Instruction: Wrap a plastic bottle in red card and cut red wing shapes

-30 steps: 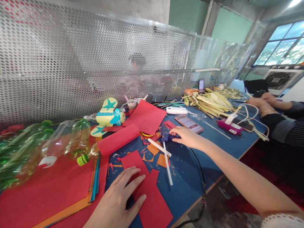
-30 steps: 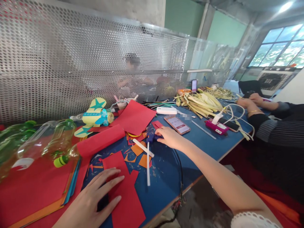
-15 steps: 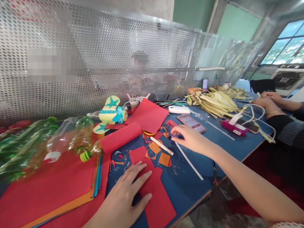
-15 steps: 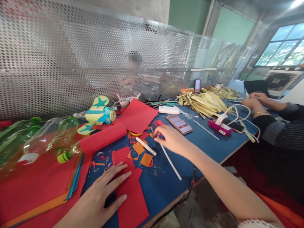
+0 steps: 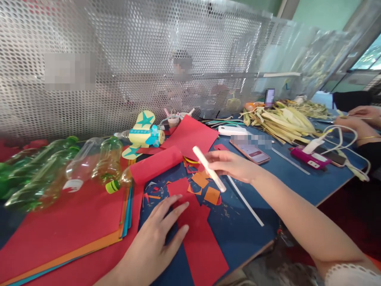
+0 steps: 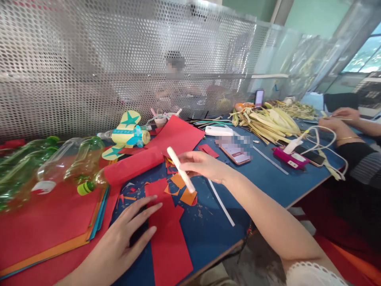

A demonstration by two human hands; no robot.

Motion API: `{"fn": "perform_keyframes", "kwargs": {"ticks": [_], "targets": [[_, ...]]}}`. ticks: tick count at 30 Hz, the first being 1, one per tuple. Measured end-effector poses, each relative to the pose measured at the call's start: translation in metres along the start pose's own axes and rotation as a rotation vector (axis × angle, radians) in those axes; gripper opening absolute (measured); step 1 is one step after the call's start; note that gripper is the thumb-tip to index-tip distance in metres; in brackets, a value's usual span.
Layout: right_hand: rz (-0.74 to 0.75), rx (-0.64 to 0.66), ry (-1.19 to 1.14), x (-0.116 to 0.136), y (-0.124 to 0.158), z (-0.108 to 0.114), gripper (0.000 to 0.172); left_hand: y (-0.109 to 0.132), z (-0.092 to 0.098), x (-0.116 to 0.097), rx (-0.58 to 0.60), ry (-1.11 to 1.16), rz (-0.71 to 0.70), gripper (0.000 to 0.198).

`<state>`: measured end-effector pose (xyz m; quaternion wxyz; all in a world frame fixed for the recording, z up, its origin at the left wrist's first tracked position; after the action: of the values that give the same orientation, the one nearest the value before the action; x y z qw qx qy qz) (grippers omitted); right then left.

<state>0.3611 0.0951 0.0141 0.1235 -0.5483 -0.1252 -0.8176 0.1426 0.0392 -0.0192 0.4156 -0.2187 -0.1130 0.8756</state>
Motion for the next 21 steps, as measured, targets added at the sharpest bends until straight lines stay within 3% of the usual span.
{"fn": "perform_keyframes", "kwargs": {"ticks": [3, 6, 7, 9, 12, 14, 17, 18, 21], "targets": [[-0.019, 0.144, -0.585, -0.002, 0.002, -0.023, 0.015, -0.002, -0.002, -0.001, 0.023, -0.01, -0.009, 0.033], [-0.178, 0.3, -0.66, -0.018, 0.001, -0.05, 0.018, -0.001, -0.003, -0.002, 0.027, -0.038, -0.016, 0.032], [-0.22, 0.267, -0.662, -0.024, -0.001, -0.053, 0.017, -0.001, -0.003, -0.002, 0.028, -0.049, -0.017, 0.032], [-0.22, 0.067, -0.658, -0.033, -0.007, -0.045, 0.015, 0.0, -0.003, -0.001, 0.034, -0.061, -0.018, 0.034], [-0.082, -0.211, -0.637, -0.032, -0.009, -0.024, 0.017, 0.002, -0.003, 0.0, 0.047, -0.053, -0.017, 0.036], [-0.053, -0.15, -0.654, -0.027, -0.009, -0.022, 0.024, 0.003, -0.003, 0.001, 0.05, -0.049, -0.026, 0.038], [-0.153, 0.02, -0.647, -0.028, -0.007, -0.031, 0.034, 0.004, -0.005, 0.001, 0.062, -0.05, -0.041, 0.041], [-0.159, -0.011, -0.614, -0.03, -0.007, -0.03, 0.034, 0.004, -0.005, 0.0, 0.066, -0.048, -0.043, 0.042], [-0.012, -0.291, -0.473, -0.029, -0.007, -0.016, 0.036, 0.003, -0.005, -0.001, 0.055, -0.032, -0.038, 0.043]]}}
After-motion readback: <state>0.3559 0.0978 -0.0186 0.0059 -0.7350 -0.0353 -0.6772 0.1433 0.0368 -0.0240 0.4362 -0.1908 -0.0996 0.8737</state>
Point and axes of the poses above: each hand's wrist, its own y-axis away from the middle knuckle, its own z-axis out of the back of the hand, x = y × z, the point moved 5 cm from there along -y, towards the middle knuckle, and after that the axes turned 3 degrees about y, right-handed, at the moved point
